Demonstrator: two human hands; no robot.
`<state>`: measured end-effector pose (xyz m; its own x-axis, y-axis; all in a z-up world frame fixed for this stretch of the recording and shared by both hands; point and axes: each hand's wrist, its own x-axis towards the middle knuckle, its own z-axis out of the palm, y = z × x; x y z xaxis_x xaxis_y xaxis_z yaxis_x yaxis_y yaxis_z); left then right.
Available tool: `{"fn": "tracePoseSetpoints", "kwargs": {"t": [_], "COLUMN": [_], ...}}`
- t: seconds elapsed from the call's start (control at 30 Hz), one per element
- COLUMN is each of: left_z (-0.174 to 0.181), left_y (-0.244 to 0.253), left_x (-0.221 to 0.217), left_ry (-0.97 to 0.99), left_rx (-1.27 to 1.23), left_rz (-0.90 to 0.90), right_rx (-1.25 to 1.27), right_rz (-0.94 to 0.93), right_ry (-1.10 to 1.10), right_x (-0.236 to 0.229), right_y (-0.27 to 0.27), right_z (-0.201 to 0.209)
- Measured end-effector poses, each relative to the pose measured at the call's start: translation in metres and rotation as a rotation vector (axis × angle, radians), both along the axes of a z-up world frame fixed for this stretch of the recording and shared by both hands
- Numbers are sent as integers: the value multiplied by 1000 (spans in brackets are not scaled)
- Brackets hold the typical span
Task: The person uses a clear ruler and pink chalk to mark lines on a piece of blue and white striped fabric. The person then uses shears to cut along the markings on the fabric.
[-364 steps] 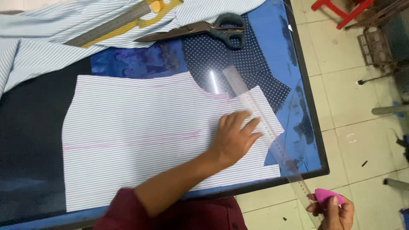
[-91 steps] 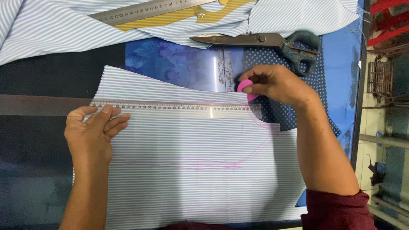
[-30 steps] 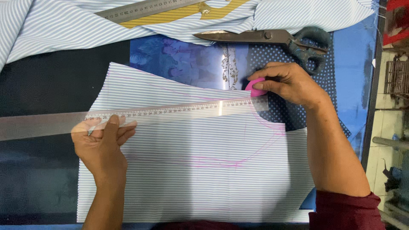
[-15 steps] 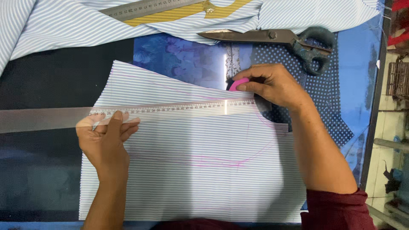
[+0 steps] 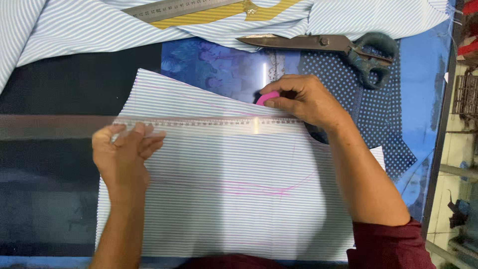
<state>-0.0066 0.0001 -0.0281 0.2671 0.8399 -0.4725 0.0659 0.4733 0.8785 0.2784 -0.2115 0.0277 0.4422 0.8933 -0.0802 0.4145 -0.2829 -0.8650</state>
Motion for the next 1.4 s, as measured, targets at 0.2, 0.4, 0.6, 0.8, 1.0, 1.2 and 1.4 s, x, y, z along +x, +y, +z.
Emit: {"fn": "tracePoseSetpoints", "kwargs": {"t": [0.2,0.4,0.6,0.8,1.0,1.2,1.4], "left_z": [-1,-4,-11,-13,-10,2,1], "left_y": [28,36,79,92,107,118,127], "left_x": [8,11,8,14,20,23,23], "left_ry": [-11,-8,-42,-47,-11,31,25], "left_rx": [-7,-72,-88,-61,-56,-33,-68], "left_rz": [-76,-52,-174,-231,-290,-335,-349], "right_rx": [10,58,-8,2,-9,3,-5], "right_rz": [-1,15,-32,-46,-31,-60,-42], "right_ry": [-37,-74,-84,-83,-88,-75,-70], "right_x": [-3,-19,-24,-33,-36,-43,-49], "right_y": [7,32,34,52,63,76,101], "right_z": [-2,-11,-6,-10,-11,-17,-15]}}
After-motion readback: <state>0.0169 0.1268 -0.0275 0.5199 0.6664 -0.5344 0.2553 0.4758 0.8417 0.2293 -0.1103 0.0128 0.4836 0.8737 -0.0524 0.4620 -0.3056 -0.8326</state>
